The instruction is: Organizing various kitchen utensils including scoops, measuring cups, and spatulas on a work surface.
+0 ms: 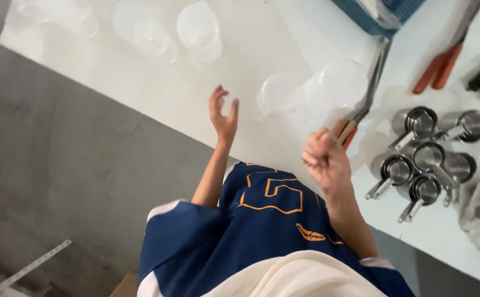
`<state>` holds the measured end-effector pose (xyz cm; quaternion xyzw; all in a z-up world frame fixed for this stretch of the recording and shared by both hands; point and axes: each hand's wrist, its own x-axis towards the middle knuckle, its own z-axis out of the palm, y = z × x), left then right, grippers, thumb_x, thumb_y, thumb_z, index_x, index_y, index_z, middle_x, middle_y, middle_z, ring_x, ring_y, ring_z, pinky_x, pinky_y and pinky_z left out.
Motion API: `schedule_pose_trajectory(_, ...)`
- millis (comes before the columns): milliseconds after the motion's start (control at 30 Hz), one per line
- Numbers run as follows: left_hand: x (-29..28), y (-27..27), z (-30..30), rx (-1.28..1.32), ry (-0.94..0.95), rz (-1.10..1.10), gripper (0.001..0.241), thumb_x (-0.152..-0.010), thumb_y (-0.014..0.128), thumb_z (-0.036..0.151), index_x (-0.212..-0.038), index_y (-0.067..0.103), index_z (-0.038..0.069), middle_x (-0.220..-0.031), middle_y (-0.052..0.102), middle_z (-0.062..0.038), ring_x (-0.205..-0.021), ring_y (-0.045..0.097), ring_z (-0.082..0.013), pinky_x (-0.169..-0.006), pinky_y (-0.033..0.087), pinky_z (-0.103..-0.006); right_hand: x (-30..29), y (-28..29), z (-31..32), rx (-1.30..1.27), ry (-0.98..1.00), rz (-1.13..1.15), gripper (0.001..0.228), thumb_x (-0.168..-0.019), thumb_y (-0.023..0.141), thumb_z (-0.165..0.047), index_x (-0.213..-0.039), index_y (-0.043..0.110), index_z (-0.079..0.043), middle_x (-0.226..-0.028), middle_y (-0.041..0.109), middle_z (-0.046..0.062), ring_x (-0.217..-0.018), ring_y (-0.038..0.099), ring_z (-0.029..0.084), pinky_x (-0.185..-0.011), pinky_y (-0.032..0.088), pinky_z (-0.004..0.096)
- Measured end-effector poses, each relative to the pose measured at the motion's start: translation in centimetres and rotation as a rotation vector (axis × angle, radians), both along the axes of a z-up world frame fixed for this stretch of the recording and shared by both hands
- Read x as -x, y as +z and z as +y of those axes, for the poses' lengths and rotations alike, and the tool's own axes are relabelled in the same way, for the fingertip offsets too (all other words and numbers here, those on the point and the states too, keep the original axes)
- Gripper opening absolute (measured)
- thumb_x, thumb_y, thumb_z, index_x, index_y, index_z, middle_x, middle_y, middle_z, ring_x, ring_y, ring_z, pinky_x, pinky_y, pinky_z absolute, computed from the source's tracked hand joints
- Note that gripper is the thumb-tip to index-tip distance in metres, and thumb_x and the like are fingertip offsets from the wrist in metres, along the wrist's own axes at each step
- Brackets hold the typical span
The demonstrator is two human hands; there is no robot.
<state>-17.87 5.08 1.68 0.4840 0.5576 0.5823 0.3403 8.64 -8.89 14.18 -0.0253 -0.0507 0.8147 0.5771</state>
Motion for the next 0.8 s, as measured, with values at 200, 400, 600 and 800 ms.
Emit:
schedule_pose_trajectory(200,3.6,2.2,8.3,-0.049,0.386,0.165,0.064,-0.085,0.079,0.013,-0.139,0.048,0.001,-0.14,0.053,-0.016,-0.135,0.047,-0.0316,-0.112,0.041,-0.0519,-1.4,-3.3,1.0,-0.038,-0.102,-0.198,0.025,-0.122,0.05,-0.021,-0.11,0.066,-0.005,-0.088,0.066,0.007,-0.075,0.056,0.017,-0.078,0.048,0.034)
schedule_pose_trajectory(400,4.6,-0.6,12.0,0.196,0.268,0.18,0.036,-0.086,0.09,0.023,-0.097,0.067,-0.001,-0.145,0.051,-0.019,-0.142,0.045,-0.0364,-0.115,0.042,-0.0529,1.1,2.1,0.5,0.095,-0.076,-0.719,0.068,-0.1,0.059,-0.015,-0.161,0.032,-0.025,-0.139,0.063,0.009,-0.114,0.065,0.025,-0.096,0.053,0.04)
schedule_pose_trajectory(600,2.3,1.4,8.4,-0.157,0.115,0.02,0.019,-0.09,0.082,0.007,-0.085,0.066,-0.001,-0.158,0.045,-0.018,-0.147,0.046,-0.0371,-0.107,0.053,-0.0464,-0.4,-0.1,-0.3,-0.037,-0.057,-0.622,0.05,-0.108,0.06,-0.015,-0.157,0.048,-0.011,-0.134,0.066,0.017,-0.117,0.067,0.03,-0.103,0.054,0.045)
schedule_pose_trajectory(800,-0.3,7.1,2.8,-0.358,-0.132,0.176,0.022,-0.088,0.084,0.002,-0.076,0.065,0.002,-0.158,0.048,-0.017,-0.149,0.044,-0.0372,-0.11,0.052,-0.0489,0.4,2.2,0.4,-0.079,-0.066,-0.74,0.047,-0.107,0.061,-0.015,-0.153,0.051,-0.008,-0.132,0.068,0.017,-0.115,0.067,0.029,-0.102,0.054,0.043)
